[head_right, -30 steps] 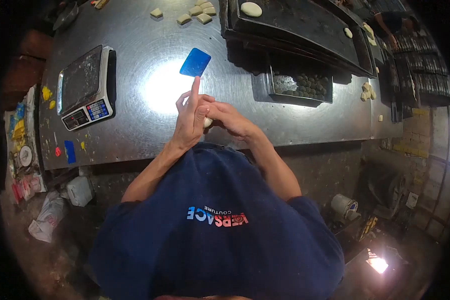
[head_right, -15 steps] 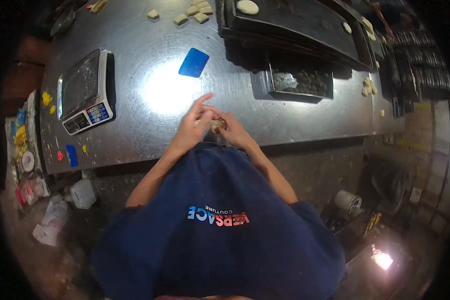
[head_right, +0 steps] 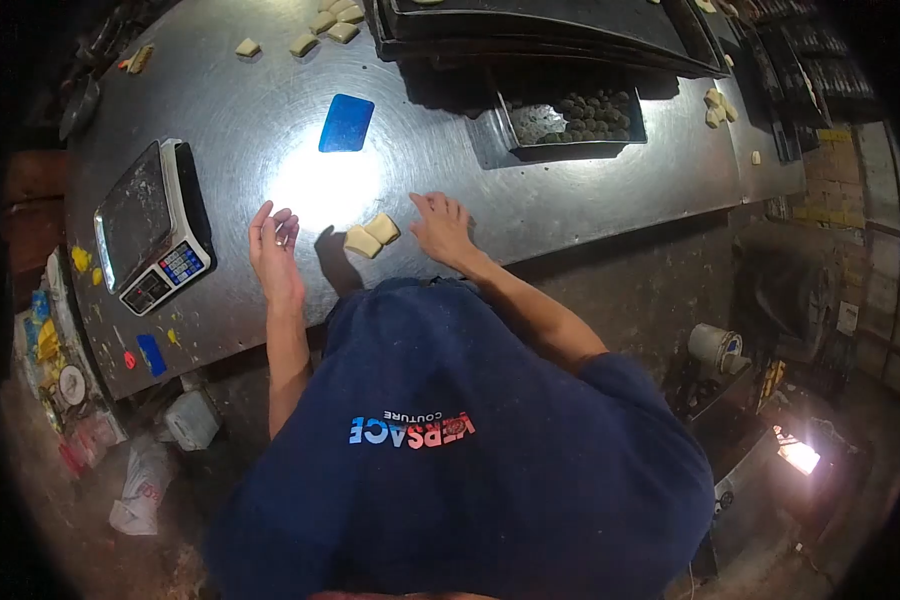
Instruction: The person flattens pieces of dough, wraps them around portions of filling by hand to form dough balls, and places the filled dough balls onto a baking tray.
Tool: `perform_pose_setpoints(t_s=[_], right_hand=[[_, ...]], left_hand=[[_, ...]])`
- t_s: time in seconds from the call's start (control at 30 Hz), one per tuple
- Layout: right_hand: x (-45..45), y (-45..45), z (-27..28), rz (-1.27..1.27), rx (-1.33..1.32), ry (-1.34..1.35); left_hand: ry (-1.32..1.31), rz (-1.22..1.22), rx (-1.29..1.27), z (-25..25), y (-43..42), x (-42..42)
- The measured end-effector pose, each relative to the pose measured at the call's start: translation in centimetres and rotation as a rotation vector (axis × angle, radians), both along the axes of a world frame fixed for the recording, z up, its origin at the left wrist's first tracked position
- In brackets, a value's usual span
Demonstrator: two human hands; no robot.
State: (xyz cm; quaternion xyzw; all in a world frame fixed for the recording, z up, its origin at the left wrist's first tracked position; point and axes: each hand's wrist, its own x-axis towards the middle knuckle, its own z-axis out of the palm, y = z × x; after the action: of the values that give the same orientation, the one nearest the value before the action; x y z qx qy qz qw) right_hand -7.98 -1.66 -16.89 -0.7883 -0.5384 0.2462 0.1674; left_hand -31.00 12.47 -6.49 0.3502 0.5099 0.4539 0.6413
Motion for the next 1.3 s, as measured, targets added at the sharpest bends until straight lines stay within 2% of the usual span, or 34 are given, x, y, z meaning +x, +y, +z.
perform_pose_setpoints(t_s=[0.17,0.27,0.37,0.47,0.6,0.67,0.77,0.87,0.9,0.97,1.03,1.07,1.1,1.17,1.23,1.3], right_hand=[[-1.6,2.2,-2.9,0.056,0.179,-0.456],[-1.8,3.1,-3.5,0.009,0.231,-0.511],[-1.7,3.4,-4.0,0.040,0.236,-0.482],[-1.6,3.9,-4.4,0.060,0.217,-0.435],[-1.6,4.8,-4.1,0.091,0.229,-0.382],[-1.4,5.0,-3.8,0.080,0.222,-0.367],[-0.9,4.9,-3.6,0.091,0.244,-0.366],[0.5,4.3,-4.6,0.152,0.318,-0.299],[1.0,4.0,-4.5,0.151,0.312,-0.183],[2.4,3.6,-4.0,0.132,0.309,0.039],[2.2,1.9,-2.0,0.036,0.210,0.072],[2.2,0.8,-1.4,0.081,0.192,0.050],[2.1,-0.7,-1.3,0.127,0.168,0.027],[2.1,-3.5,-2.3,0.289,0.277,-0.045],[2.3,-4.0,-1.4,0.240,0.102,0.178],[2.3,-3.9,0.3,0.188,0.068,0.147]], left_hand=[[0.043,-0.055,-0.036,-0.6,0.2,0.2],[0.088,-0.132,-0.104,-1.2,-0.2,0.1],[0.165,-0.245,-0.171,-2.8,-0.6,0.4],[0.319,-0.417,-0.126,-3.2,-0.8,1.1],[0.659,-0.614,0.092,-3.9,-0.9,2.4],[0.701,-0.669,0.230,-8.6,-1.1,1.8],[0.719,-0.722,0.314,-10.7,-1.6,2.6],[0.798,-0.890,0.604,-11.0,-2.2,3.2],[0.853,-0.894,0.660,-11.3,-2.7,3.2],[0.904,-0.926,0.659,-11.4,-3.0,3.0],[0.972,-0.975,0.651,-12.2,-2.6,2.8],[1.015,-1.002,0.634,-12.6,-2.4,2.8],[1.095,-1.053,0.539,-10.8,-2.2,3.6],[1.016,-1.094,0.502,-10.4,-1.6,4.2],[0.979,-1.091,0.557,-11.8,-1.2,4.3],[0.957,-1.058,0.676,-12.5,-1.4,4.3]])
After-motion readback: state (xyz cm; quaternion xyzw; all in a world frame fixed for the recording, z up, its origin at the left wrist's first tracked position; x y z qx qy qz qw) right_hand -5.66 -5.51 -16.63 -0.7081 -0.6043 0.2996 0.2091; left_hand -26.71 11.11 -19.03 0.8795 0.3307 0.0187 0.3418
